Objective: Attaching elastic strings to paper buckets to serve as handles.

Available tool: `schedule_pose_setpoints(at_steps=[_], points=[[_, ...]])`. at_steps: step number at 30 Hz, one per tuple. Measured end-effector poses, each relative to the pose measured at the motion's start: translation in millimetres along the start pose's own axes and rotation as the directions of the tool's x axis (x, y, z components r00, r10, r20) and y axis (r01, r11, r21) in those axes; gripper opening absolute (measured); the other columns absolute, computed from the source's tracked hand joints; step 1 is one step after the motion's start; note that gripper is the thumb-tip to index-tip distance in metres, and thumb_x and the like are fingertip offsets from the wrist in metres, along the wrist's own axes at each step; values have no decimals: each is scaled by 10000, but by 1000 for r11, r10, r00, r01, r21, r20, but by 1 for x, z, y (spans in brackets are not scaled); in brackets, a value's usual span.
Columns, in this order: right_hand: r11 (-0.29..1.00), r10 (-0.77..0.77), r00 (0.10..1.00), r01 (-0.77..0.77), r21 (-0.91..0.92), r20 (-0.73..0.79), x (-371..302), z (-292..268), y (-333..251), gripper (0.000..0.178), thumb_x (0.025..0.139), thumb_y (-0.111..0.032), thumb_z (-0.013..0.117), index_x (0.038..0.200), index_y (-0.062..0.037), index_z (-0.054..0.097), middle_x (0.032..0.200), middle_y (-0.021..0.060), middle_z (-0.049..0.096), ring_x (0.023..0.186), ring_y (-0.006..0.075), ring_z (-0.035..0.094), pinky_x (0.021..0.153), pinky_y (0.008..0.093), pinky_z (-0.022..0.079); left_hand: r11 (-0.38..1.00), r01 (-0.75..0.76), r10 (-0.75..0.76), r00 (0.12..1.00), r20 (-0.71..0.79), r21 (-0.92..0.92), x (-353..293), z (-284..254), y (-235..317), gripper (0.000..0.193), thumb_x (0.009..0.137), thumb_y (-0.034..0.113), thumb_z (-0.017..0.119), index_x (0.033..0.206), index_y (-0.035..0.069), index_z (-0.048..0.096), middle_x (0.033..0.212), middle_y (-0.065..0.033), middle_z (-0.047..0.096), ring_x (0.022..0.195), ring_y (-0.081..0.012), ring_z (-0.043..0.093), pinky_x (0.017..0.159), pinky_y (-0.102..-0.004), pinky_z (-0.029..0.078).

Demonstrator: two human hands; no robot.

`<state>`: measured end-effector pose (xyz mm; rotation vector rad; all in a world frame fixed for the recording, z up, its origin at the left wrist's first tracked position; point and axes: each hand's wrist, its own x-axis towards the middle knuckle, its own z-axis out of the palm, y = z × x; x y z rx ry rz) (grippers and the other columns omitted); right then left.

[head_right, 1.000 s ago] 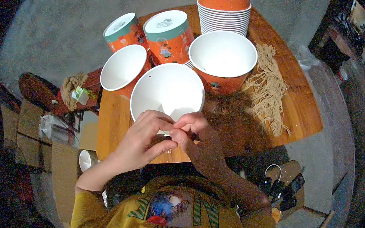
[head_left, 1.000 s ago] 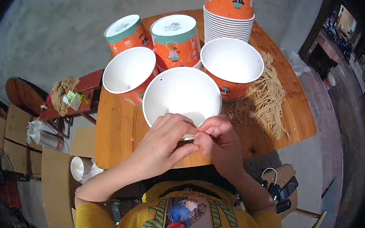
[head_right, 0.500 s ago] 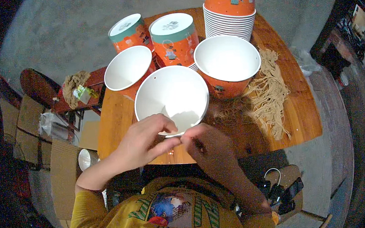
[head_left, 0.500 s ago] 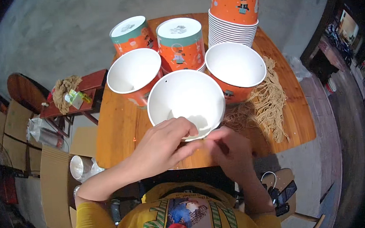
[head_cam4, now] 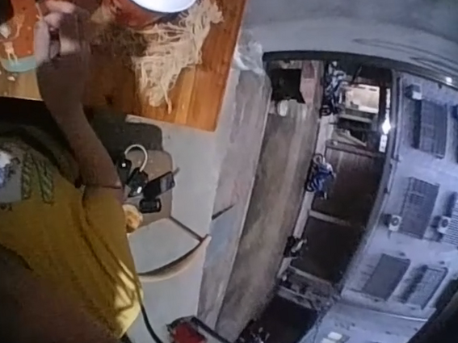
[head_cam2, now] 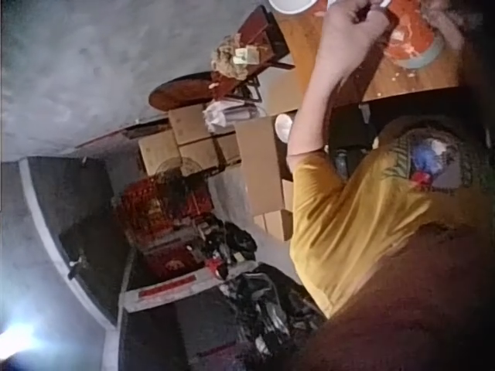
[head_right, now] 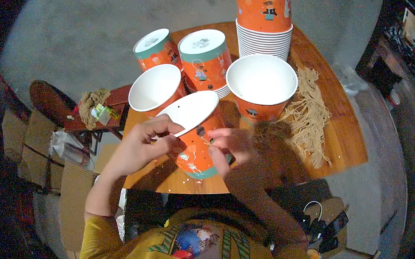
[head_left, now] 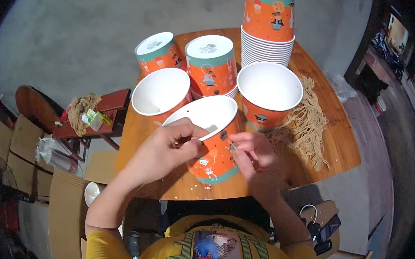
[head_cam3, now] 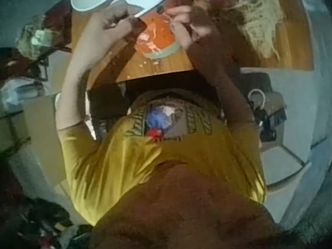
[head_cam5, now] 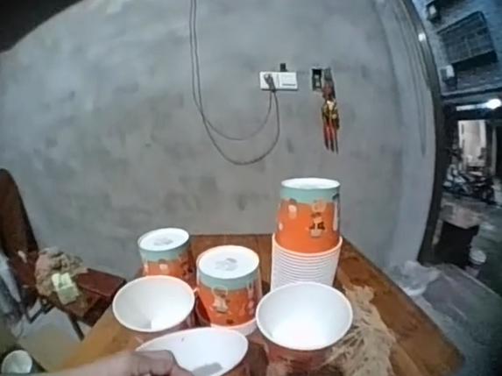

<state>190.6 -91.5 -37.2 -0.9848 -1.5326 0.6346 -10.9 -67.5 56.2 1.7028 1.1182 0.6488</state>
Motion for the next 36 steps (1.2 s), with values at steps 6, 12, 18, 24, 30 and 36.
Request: schedule_pose_setpoints(at_steps=[6, 12, 18, 24, 30, 36], points=[[996, 43, 999, -41, 81, -21, -1, 5, -3, 77, 796, -47, 645, 844, -42, 586, 1020, 77, 635, 889, 232, 597, 783, 341, 486, 995, 98, -95, 992, 79, -35, 3, -7, 3, 204, 844, 61, 582, 1032, -13, 612, 796, 47, 502, 765, -34, 482, 688, -209, 420], [998, 48, 998, -47, 32, -32, -3, 5, -2, 95, 776, -48, 660, 841, -45, 590, 1014, 72, 636, 896, 245, 593, 780, 359, 488, 981, 113, -83, 979, 185, -159, 12, -5, -6, 199, 821, 44, 603, 1012, -10, 593, 811, 60, 499, 773, -21, 462, 708, -195, 406], [895, -341, 938, 343, -285, 59, 0, 1, -8, 151, 772, -53, 659, 882, -65, 557, 992, 62, 638, 893, 262, 600, 771, 364, 486, 974, 141, -100, 970, 223, -176, 15, -2, -3, 176, 813, 26, 589, 986, -4, 592, 810, 61, 499, 772, -19, 458, 720, -193, 402], [872, -412, 890, 447, -198, 195, -6, 0, -4, 284, 759, 22, 616, 979, -88, 475, 1007, 103, 638, 862, 276, 604, 798, 398, 466, 977, 139, -100, 967, 233, -159, 14, 0, 3, 164, 809, 21, 582, 971, 0, 598, 796, 62, 505, 770, -21, 464, 723, -193, 404], [766, -545, 824, 565, -305, 158, 1, 2, -6, 274, 759, 5, 626, 973, -84, 480, 973, 96, 621, 812, 273, 587, 750, 391, 471, 976, 129, -88, 970, 227, -174, 14, 1, -3, 154, 811, 21, 584, 964, 3, 598, 790, 60, 507, 767, -21, 464, 720, -194, 406], [728, -540, 827, 551, -408, 154, -4, -8, -3, 284, 748, -28, 640, 982, -99, 496, 828, 76, 577, 756, 285, 575, 649, 398, 478, 978, 129, -89, 969, 230, -166, 13, 5, 1, 114, 814, 26, 591, 925, 8, 582, 776, 63, 485, 745, -26, 449, 708, -195, 402]])
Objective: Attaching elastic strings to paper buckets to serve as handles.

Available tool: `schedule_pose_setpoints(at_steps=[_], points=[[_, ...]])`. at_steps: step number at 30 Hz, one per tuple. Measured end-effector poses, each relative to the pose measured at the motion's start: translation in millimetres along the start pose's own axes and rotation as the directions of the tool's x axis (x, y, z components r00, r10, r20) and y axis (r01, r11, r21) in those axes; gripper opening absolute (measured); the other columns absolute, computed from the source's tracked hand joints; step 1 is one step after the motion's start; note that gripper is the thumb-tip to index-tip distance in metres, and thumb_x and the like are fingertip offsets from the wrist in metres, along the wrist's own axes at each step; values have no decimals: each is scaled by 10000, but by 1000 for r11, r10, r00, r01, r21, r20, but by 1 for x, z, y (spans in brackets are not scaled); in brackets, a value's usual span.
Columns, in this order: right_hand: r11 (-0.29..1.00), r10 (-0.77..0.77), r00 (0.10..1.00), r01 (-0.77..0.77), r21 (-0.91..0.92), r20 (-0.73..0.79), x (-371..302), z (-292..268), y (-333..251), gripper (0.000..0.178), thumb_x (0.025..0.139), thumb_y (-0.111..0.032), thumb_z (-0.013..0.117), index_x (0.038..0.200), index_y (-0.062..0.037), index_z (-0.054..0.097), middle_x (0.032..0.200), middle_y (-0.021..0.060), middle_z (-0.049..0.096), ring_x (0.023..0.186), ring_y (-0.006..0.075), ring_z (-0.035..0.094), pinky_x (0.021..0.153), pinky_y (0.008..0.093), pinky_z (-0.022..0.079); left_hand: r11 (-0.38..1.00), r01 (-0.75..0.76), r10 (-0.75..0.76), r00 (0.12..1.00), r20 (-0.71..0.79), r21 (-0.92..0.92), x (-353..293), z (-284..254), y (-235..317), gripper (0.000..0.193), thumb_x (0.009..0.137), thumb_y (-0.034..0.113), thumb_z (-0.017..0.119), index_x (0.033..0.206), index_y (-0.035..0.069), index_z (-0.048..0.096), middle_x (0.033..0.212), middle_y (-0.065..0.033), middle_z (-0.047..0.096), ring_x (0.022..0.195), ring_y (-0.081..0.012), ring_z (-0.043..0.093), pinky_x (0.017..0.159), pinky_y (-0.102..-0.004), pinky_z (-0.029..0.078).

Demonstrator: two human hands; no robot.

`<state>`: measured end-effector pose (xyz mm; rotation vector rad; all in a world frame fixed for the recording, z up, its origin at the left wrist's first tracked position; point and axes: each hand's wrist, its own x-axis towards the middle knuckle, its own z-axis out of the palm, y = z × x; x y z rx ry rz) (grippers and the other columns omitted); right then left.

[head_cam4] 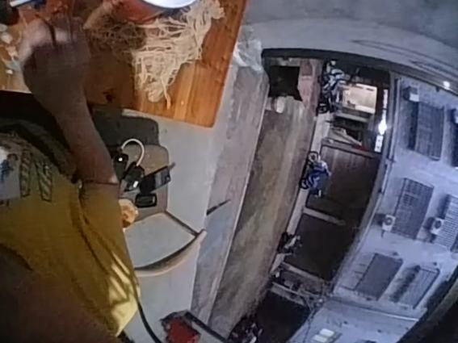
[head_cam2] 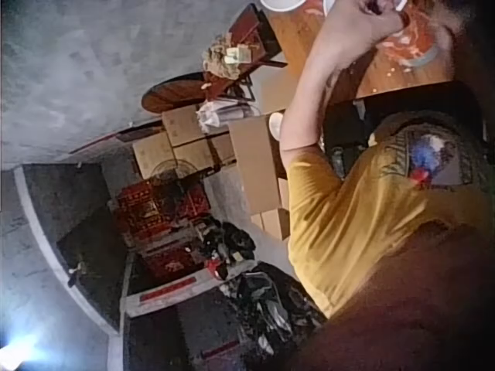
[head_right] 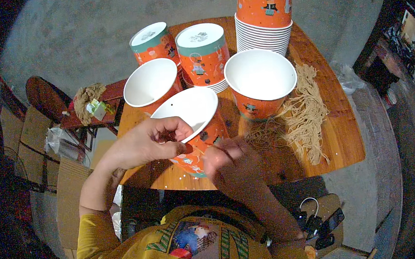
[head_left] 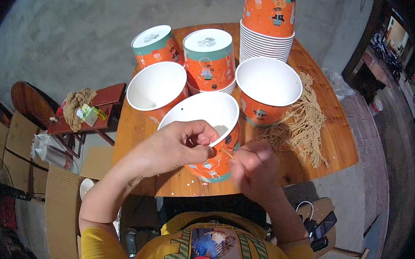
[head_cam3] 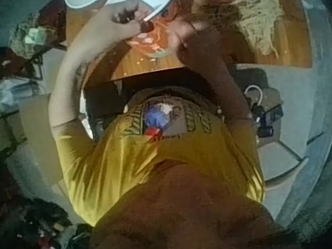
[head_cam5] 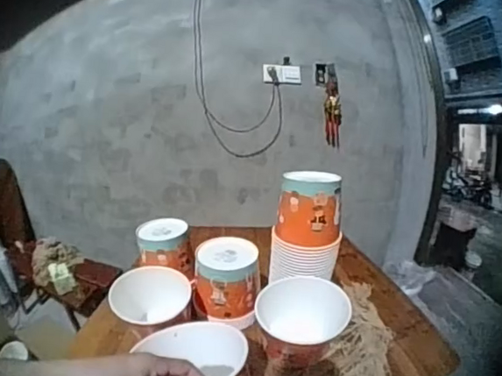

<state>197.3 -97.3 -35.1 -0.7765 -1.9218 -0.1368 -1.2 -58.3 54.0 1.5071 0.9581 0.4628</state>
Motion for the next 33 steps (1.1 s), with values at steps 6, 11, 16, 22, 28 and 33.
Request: schedule_pose_setpoints(at_steps=[6, 11, 16, 22, 28, 33], points=[[880, 438, 888, -456, 134, 144, 8, 0, -11, 98, 748, -111, 612, 785, -71, 530, 703, 112, 551, 644, 315, 583, 598, 409, 489, 999, -18, 19, 1000, 8, -47, 3, 4, -3, 195, 807, 15, 594, 996, 29, 546, 786, 55, 488, 749, -35, 458, 715, -195, 401], [790, 547, 814, -579, 201, 194, 10, -7, -14, 90, 753, -106, 594, 745, -50, 524, 680, 126, 547, 625, 307, 586, 580, 404, 477, 998, 13, -10, 999, 45, -69, 2, 7, -1, 296, 807, 15, 596, 1093, 42, 523, 779, 52, 468, 747, -44, 455, 723, -197, 395], [697, 627, 740, -672, 249, 242, 10, -8, -14, 106, 740, -119, 597, 722, -46, 522, 689, 132, 553, 625, 305, 589, 569, 402, 471, 999, 27, -25, 997, 74, -20, 2, 7, -3, 407, 811, -3, 619, 1197, 71, 512, 854, 44, 497, 809, -46, 487, 772, -216, 428], [729, 604, 759, -649, 215, 242, 10, -12, -15, 96, 735, -117, 590, 711, -47, 529, 684, 130, 549, 617, 300, 588, 573, 399, 473, 996, -21, 15, 997, 74, 81, 2, 14, 0, 447, 817, 23, 588, 1253, 50, 493, 799, 40, 459, 747, -54, 454, 735, -211, 403], [709, 598, 761, -649, 277, 251, 5, -17, -17, 100, 758, -115, 577, 706, -47, 526, 664, 131, 531, 603, 293, 579, 559, 391, 463, 998, -16, 10, 996, 88, 68, 3, 17, -2, 463, 816, 19, 588, 1267, 56, 487, 802, 42, 449, 746, -50, 450, 703, -197, 404], [694, 613, 752, -659, 291, 242, 5, -20, -17, 127, 778, -125, 579, 702, -44, 516, 644, 116, 519, 564, 269, 558, 546, 377, 455, 999, 7, -10, 996, 93, 32, 4, 21, -3, 474, 809, 24, 600, 1267, 58, 483, 810, 41, 439, 735, -52, 451, 685, -202, 415]])
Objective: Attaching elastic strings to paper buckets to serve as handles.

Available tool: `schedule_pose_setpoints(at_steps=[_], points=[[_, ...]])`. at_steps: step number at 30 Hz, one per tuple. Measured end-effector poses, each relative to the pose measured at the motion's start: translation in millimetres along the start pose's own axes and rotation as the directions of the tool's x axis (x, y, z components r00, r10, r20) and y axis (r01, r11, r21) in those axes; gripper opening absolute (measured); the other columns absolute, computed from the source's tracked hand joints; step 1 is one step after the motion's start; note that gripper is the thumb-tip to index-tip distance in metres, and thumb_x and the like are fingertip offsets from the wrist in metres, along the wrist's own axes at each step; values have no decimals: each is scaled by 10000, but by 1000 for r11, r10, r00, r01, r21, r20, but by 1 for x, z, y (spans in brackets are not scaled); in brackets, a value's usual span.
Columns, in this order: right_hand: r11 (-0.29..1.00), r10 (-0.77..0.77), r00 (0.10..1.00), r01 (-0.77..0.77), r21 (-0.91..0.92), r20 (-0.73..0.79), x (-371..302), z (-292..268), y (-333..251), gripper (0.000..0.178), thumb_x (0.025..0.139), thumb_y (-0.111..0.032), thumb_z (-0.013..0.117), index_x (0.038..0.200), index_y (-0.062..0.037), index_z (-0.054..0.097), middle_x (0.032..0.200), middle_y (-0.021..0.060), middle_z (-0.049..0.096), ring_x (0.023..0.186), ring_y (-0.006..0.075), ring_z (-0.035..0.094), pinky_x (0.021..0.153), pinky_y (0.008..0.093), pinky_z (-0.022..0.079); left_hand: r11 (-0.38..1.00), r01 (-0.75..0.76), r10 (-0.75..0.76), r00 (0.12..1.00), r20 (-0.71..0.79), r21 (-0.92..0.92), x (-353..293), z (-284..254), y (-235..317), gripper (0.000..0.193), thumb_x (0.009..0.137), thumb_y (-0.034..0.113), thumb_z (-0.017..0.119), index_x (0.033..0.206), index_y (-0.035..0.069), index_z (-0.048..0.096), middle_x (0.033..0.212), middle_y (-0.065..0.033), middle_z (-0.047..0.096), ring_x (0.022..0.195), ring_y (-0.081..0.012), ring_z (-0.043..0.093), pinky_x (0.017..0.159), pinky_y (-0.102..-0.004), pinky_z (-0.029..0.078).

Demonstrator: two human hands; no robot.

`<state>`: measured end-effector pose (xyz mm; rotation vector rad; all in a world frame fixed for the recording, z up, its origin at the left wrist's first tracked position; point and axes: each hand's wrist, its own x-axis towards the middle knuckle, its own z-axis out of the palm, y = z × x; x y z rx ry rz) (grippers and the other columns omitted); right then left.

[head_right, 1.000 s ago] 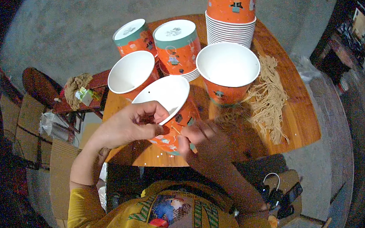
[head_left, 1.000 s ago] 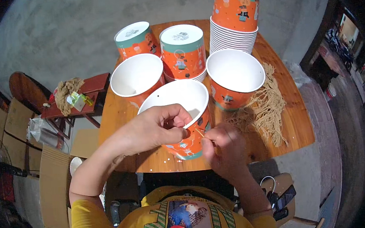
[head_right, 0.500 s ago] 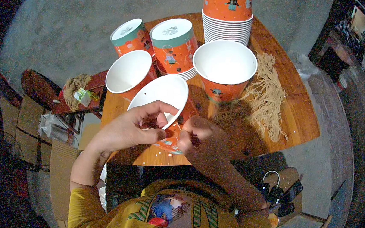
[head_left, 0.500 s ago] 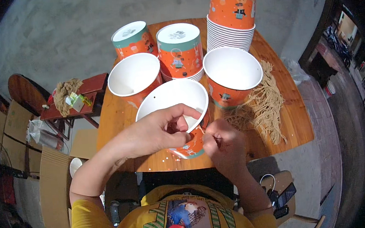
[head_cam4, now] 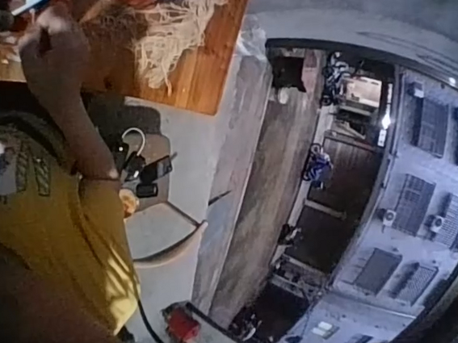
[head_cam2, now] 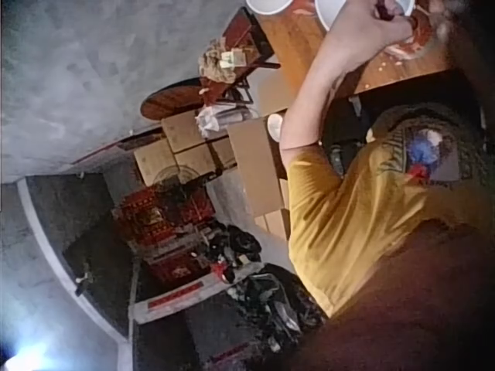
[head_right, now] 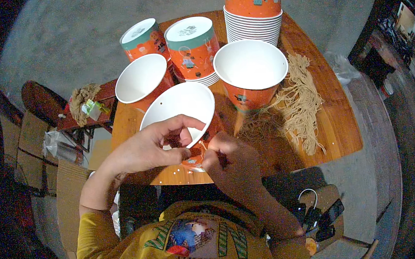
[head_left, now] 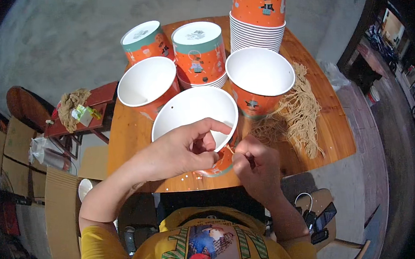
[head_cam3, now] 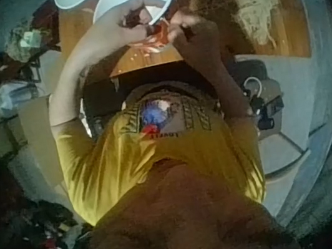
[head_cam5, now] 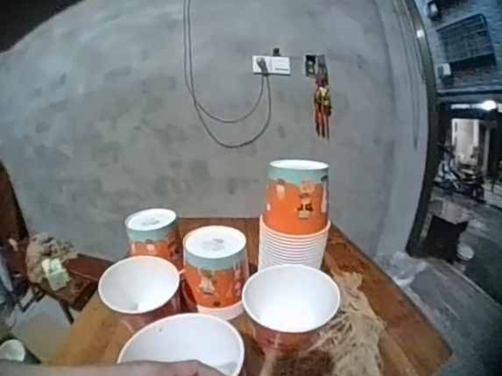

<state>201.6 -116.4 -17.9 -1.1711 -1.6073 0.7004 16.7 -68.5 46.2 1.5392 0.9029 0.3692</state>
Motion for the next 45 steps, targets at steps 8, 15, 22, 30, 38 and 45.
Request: schedule_pose_setpoints(at_steps=[8, 15, 22, 30, 38, 45], points=[[1000, 7, 999, -8, 11, 51, -1, -1, 1, 103, 774, -114, 563, 710, -44, 522, 658, 121, 549, 571, 261, 583, 547, 371, 461, 1000, 21, -21, 1000, 8, 12, -1, 1, 0, 513, 793, 30, 623, 1284, 91, 490, 847, 43, 449, 785, -49, 447, 696, -192, 389], [999, 23, 999, -24, 25, 40, -1, 1, 5, 87, 776, -118, 565, 750, -40, 538, 663, 139, 561, 577, 266, 591, 554, 376, 467, 998, -17, 17, 1000, 13, 58, -1, 4, -2, 480, 808, 16, 593, 1271, 55, 476, 794, 34, 440, 722, -56, 458, 676, -204, 421], [998, 65, 998, -65, 2, 14, -3, 5, 12, 101, 810, -137, 559, 813, -36, 554, 684, 148, 585, 581, 257, 602, 570, 368, 480, 997, -33, 30, 999, 39, 66, 4, 8, -11, 331, 902, 118, 579, 1216, 38, 511, 792, 24, 491, 735, -57, 477, 692, -210, 428], [988, 136, 990, -139, 66, 41, -2, 5, 25, 176, 853, -161, 547, 946, -37, 632, 690, 134, 615, 611, 184, 616, 590, 319, 484, 992, -80, 82, 996, -20, 94, 27, 13, -33, 179, 951, 182, 527, 1015, 17, 554, 813, 5, 549, 745, -80, 499, 695, -230, 433], [985, 141, 990, -141, 102, 8, 0, 1, 38, 124, 849, -106, 537, 867, -1, 601, 698, 59, 561, 645, 120, 526, 595, 276, 432, 990, -82, 82, 997, -13, -117, 43, 17, -32, 143, 960, 168, 516, 975, 26, 522, 796, 7, 547, 695, -44, 478, 630, -199, 417], [974, 192, 981, -195, 113, 37, 2, -3, 49, 229, 860, -203, 603, 954, -3, 663, 755, 138, 669, 678, 207, 651, 641, 324, 508, 985, -33, 37, 999, -21, 167, 51, 16, -25, 103, 952, 138, 518, 938, 36, 511, 726, 31, 527, 643, -34, 469, 585, -197, 399]])
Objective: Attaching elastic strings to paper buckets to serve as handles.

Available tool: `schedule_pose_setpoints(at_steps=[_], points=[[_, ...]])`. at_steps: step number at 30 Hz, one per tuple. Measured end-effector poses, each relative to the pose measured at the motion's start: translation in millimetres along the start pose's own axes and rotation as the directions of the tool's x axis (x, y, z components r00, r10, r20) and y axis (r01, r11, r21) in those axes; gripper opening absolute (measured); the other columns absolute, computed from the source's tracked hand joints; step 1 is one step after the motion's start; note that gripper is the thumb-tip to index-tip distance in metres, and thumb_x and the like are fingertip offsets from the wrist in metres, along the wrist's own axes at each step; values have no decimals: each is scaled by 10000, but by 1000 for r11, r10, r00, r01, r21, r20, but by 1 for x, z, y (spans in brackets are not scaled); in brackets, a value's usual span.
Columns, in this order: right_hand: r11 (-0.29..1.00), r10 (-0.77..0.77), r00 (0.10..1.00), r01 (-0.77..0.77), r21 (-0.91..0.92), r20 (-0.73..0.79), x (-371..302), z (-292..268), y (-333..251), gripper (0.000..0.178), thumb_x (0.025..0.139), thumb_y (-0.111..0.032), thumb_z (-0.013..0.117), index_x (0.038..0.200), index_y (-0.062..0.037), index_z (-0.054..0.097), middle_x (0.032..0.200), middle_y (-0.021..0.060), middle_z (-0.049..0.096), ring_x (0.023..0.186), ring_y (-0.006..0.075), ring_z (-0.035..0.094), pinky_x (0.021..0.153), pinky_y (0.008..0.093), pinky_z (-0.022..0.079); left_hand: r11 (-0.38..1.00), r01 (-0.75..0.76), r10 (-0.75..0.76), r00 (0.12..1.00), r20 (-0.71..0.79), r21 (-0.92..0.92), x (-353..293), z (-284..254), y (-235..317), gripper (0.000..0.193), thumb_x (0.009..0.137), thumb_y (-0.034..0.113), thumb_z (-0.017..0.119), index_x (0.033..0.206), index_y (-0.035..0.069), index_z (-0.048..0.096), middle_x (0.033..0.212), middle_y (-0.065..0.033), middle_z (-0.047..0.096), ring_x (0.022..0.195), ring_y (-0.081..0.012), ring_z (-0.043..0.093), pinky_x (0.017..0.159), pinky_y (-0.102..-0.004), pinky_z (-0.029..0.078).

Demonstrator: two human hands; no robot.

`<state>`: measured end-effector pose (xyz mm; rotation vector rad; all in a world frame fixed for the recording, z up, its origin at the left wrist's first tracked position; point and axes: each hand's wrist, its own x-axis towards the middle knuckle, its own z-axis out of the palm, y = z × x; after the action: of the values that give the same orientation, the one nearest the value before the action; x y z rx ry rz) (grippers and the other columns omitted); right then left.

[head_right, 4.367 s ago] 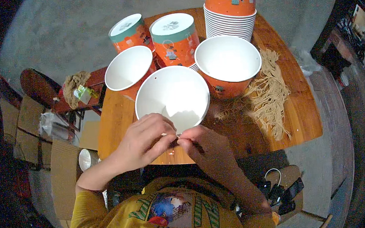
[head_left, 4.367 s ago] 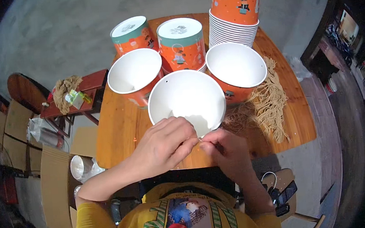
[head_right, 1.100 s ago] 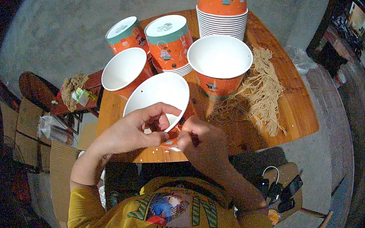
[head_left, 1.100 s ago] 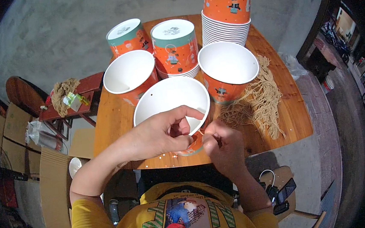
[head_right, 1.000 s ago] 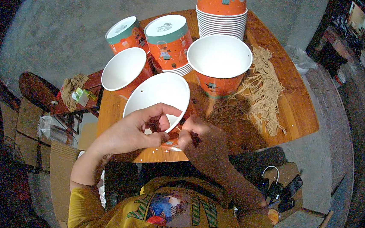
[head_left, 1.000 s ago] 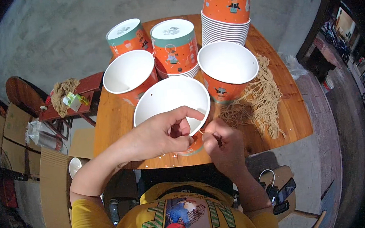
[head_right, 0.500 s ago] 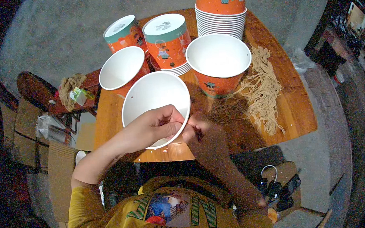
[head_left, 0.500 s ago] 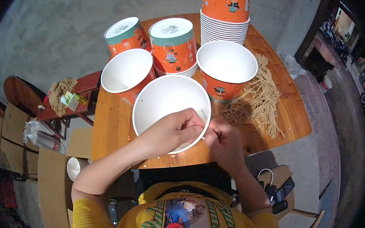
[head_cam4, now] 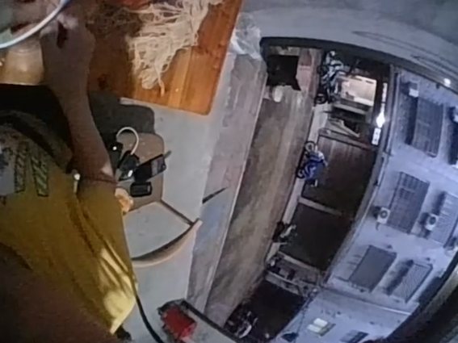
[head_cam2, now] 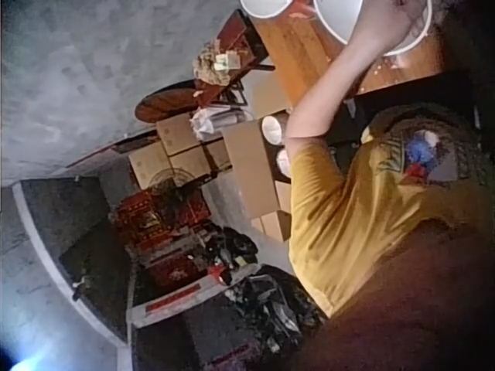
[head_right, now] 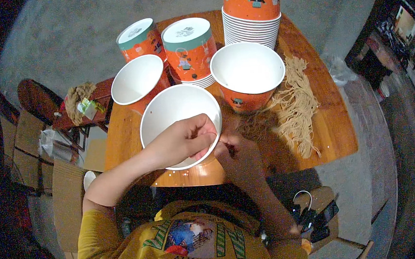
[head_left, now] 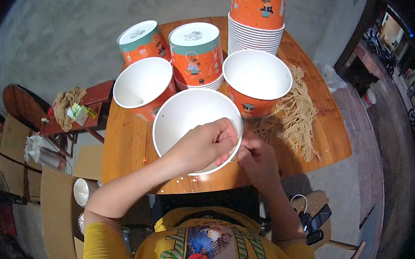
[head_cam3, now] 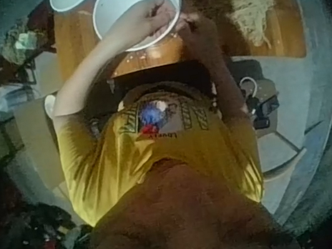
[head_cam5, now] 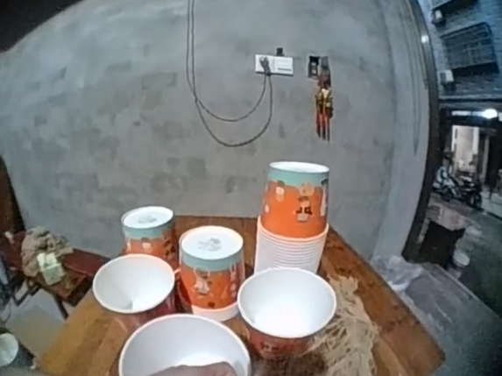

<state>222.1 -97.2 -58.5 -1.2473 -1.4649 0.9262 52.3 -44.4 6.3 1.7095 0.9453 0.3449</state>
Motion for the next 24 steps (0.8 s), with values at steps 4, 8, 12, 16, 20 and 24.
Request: schedule_pose_setpoints(at_steps=[4, 8, 12, 16, 20, 24], points=[[998, -44, 999, 44, -53, 8, 1, -2, 1, 214, 866, -193, 605, 938, 0, 661, 765, 134, 674, 686, 210, 653, 649, 325, 512, 996, -56, 58, 998, -22, 67, 1, 1, -2, 88, 918, 121, 526, 898, 37, 507, 716, 25, 512, 644, -38, 473, 579, -217, 407], [999, -22, 999, 21, 26, 42, 0, -4, -5, 93, 885, -71, 540, 893, 7, 589, 765, 6, 529, 686, 72, 479, 630, 234, 412, 997, -50, 46, 997, -66, -61, -1, -3, 0, 125, 870, 145, 546, 843, 28, 510, 677, -21, 547, 611, -86, 528, 591, -251, 446], [996, -80, 996, 81, 38, -32, -1, -7, 5, 111, 898, -103, 565, 897, 5, 586, 769, 15, 552, 697, 79, 501, 636, 240, 431, 987, -35, 18, 994, -108, -154, -3, -14, -7, 108, 876, 131, 531, 863, 27, 506, 790, -40, 583, 698, -80, 556, 603, -228, 462], [998, 51, 998, -49, -42, 41, -4, -24, -6, 163, 909, -180, 584, 954, -25, 604, 790, 100, 632, 711, 170, 607, 672, 316, 491, 891, -4, -37, 996, -83, -454, -5, -14, 7, 80, 892, 108, 491, 918, 34, 507, 861, -49, 616, 762, -77, 580, 596, -223, 479], [994, 36, 985, -18, -105, 167, -4, -33, -13, 161, 900, -178, 596, 988, -43, 589, 795, 104, 628, 698, 159, 589, 672, 312, 484, 838, 15, -48, 998, -45, -546, -1, -6, 10, 70, 892, 107, 488, 916, 43, 501, 884, -29, 597, 767, -71, 575, 577, -214, 473], [992, -70, 993, 79, -98, 94, 0, -33, -25, 200, 887, -208, 613, 1007, -55, 565, 769, 98, 615, 677, 155, 576, 663, 308, 480, 911, -109, 77, 992, -95, -398, 4, -1, 11, 50, 922, 128, 465, 920, 81, 478, 937, -34, 587, 795, -61, 563, 592, -206, 452]])
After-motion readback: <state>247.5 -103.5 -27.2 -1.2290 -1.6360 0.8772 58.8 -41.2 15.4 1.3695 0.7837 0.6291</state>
